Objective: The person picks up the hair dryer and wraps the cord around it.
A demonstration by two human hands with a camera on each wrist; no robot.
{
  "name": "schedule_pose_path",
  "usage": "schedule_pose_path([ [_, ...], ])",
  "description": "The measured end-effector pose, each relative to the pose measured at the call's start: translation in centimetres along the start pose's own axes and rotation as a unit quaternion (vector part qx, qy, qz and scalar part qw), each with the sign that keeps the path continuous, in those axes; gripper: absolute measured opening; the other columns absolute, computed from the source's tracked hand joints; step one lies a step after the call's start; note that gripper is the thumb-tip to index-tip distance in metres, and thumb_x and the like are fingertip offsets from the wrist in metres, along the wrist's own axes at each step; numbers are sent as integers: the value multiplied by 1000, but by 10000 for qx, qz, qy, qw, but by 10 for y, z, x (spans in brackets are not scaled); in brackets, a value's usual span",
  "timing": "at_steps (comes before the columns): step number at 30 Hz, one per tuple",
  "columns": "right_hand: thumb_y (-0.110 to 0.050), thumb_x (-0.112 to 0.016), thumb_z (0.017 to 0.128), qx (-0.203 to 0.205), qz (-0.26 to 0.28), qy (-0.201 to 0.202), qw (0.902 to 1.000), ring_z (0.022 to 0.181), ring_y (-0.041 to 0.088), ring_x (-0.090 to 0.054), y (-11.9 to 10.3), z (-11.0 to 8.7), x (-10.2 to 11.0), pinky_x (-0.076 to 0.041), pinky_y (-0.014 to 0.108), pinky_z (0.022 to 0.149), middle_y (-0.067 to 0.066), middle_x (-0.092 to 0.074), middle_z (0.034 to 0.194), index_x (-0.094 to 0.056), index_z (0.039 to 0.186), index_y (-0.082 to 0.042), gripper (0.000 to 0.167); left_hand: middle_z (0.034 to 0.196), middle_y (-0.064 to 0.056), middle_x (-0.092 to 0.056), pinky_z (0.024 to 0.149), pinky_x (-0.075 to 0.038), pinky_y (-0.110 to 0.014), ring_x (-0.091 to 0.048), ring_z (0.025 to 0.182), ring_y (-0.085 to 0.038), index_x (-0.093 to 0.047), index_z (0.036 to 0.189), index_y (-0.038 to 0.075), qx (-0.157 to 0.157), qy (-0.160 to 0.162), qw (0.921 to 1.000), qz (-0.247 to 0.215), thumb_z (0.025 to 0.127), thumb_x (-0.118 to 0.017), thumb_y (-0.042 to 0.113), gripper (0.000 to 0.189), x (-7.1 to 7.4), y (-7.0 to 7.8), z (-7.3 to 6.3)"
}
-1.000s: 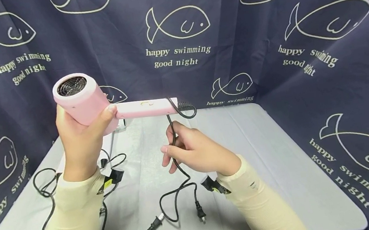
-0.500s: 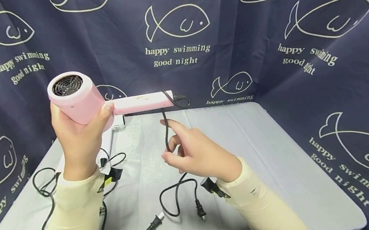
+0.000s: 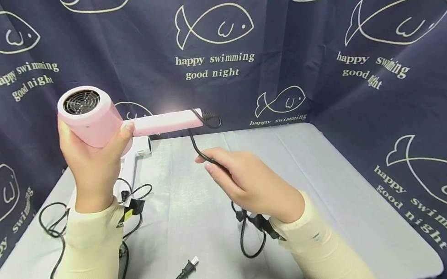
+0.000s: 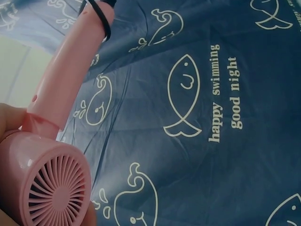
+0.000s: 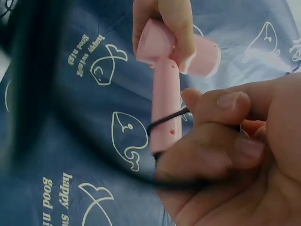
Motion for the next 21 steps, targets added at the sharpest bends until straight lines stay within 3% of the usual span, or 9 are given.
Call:
schedule_pose_path([
  [10,-4,-59,101,423,12,619,9972,57,-1,-36,-6,-3,21,-38,16,56,-14,-47,69,-73,122,-13,26,110,8,-65,98,-47,-31,-61,105,-19,-61,124,2,105,-227,9991,338,67,-82,-5,61,-4,1,0],
  [14,-3,-61,100,675,36,610,9959,58,-2,-38,-12,-2,21,-39,14,56,-14,-50,71,-74,119,-13,26,109,8,-64,98,-47,-31,-61,104,-21,-60,123,0,20,-192,9990,403,68,-81,-5,59,-4,3,0],
  [21,-3,-63,99,959,36,445,9944,57,-4,-38,-19,-2,16,-38,12,54,-15,-48,71,-74,115,-16,24,110,6,-64,98,-48,-33,-60,105,-24,-61,122,4,127,-94,9999,-45,69,-81,-7,58,-2,-1,0],
])
Point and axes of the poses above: each hand's wrist, its own z-axis towards the middle knuckle, its own x-axis out of the back of the hand, y = z × x, the point moved 10 cm from there along z, towards the middle knuckle
